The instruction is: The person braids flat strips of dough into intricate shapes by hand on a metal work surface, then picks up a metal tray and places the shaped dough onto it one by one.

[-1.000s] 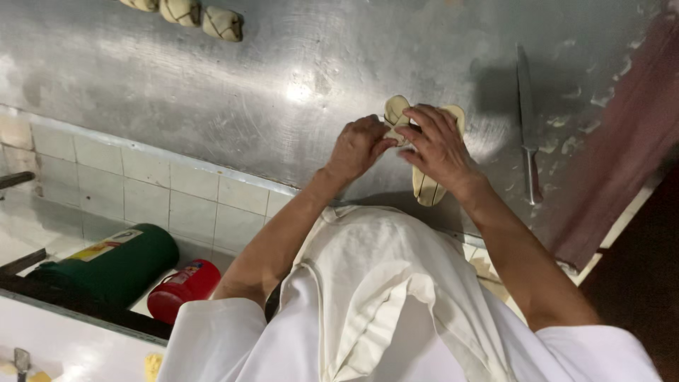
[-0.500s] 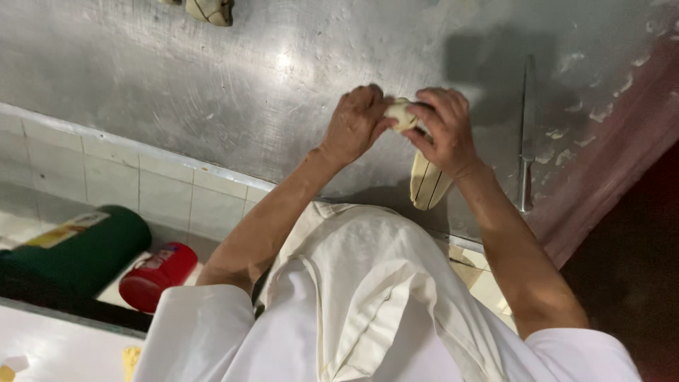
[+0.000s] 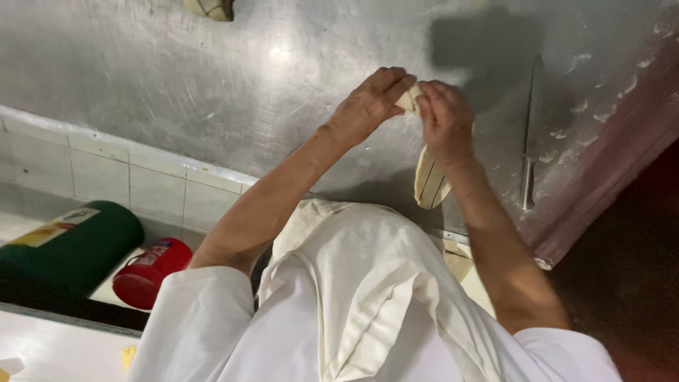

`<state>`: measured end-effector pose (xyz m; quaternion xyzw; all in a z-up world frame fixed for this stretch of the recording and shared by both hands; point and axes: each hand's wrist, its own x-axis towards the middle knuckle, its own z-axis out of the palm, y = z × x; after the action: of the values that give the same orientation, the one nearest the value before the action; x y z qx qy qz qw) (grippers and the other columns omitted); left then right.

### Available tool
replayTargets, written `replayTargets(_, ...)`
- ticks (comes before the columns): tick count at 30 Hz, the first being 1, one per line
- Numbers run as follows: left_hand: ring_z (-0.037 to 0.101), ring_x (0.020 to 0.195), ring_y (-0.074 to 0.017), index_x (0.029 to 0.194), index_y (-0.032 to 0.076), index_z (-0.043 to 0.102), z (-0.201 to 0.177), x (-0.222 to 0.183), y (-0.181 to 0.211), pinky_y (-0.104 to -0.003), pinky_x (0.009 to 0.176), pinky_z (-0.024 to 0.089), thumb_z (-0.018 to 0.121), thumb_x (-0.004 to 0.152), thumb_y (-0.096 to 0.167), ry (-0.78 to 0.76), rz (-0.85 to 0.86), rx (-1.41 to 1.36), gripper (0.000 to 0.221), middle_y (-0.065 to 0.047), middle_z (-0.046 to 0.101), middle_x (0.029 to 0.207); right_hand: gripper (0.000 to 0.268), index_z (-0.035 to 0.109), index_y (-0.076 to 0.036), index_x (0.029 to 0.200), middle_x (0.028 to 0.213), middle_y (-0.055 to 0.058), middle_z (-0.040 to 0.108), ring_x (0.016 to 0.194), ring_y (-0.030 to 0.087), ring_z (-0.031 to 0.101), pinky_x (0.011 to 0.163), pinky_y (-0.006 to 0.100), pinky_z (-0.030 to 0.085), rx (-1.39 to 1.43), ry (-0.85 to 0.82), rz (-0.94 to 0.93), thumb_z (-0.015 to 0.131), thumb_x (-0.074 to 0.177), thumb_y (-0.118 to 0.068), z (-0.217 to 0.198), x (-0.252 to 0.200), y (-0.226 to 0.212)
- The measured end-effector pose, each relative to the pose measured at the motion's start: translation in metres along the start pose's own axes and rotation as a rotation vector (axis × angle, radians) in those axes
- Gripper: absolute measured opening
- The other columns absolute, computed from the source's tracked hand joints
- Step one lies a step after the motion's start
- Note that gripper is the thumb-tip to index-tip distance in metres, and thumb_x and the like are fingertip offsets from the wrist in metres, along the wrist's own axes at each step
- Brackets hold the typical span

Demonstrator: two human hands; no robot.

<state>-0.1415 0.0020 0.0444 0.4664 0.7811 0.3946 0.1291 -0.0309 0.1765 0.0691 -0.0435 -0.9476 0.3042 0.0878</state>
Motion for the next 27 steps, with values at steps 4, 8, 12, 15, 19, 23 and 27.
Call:
replayTargets(4,0.055,0.127,-0.0373,0.148,-0.006,0.044,-0.013,-0.015,-0.001,-0.042,0.111,0.05,0.086,0.078,0.029,0.151,-0.02,-0.164,0.089,-0.022,0.052,0.141,0.008,0.065,-0.006,0.104,0.107,0.01,0.069,0.098,0.03,0.066,0.089,0.047,0.049,-0.195,0.117,-0.212,0.069,0.112,-0.007,-0.022,0.042,0.018)
replayTargets(8,0.053,0.135,-0.0367,0.152,0.002,0.043,-0.04,-0.058,-0.013,-0.044,0.116,0.05,0.085,0.083,0.042,0.331,-0.16,-0.064,0.091,-0.019,0.049,0.147,0.007,0.063,-0.008,0.106,0.103,0.008,0.062,0.097,0.03,0.059,0.087,0.046,0.044,-0.33,0.266,-0.265,0.067,0.108,-0.014,0.009,0.076,0.016)
replayTargets(12,0.055,0.135,-0.0382,0.153,0.005,0.047,-0.078,-0.129,-0.029,-0.044,0.113,0.054,0.084,0.09,0.044,0.338,-0.36,-0.059,0.083,-0.018,0.048,0.148,0.01,0.063,-0.01,0.101,0.1,0.007,0.06,0.097,0.028,0.058,0.088,0.045,0.044,-0.334,0.14,-0.281,0.07,0.105,-0.016,0.068,0.085,0.002)
replayTargets(15,0.055,0.135,-0.0393,0.152,0.005,0.049,-0.1,-0.175,-0.032,-0.046,0.111,0.054,0.082,0.092,0.042,0.355,-0.44,-0.051,0.077,-0.019,0.047,0.148,0.011,0.065,-0.008,0.111,0.11,0.009,0.064,0.106,0.029,0.06,0.091,0.045,0.048,-0.317,0.071,-0.158,0.07,0.109,-0.017,0.053,0.076,0.008)
replayTargets(19,0.059,0.123,-0.0359,0.15,0.005,0.05,-0.118,-0.206,-0.036,-0.042,0.097,0.057,0.081,0.095,0.037,0.421,-0.536,-0.164,0.072,-0.019,0.048,0.144,0.046,0.062,-0.002,0.132,0.127,0.015,0.068,0.119,0.037,0.063,0.095,0.046,0.055,-0.202,-0.186,0.054,0.083,0.096,-0.024,0.009,0.045,-0.006)
replayTargets(23,0.062,0.096,-0.0259,0.145,0.009,0.056,-0.127,-0.211,-0.038,-0.038,0.086,0.058,0.084,0.086,0.036,0.456,-0.662,-0.303,0.07,-0.013,0.056,0.136,0.074,0.055,-0.001,0.141,0.125,0.022,0.066,0.111,0.042,0.065,0.091,0.049,0.054,-0.34,-0.367,0.104,0.089,0.078,-0.023,0.003,0.04,-0.055)
replayTargets(27,0.062,0.093,-0.0241,0.142,0.008,0.055,-0.131,-0.211,-0.045,-0.036,0.081,0.057,0.083,0.087,0.03,0.466,-0.662,-0.351,0.065,-0.014,0.055,0.136,0.074,0.05,-0.007,0.144,0.12,0.017,0.069,0.108,0.035,0.071,0.096,0.044,0.058,-0.124,-0.45,0.453,0.084,0.081,-0.025,0.029,0.084,-0.105)
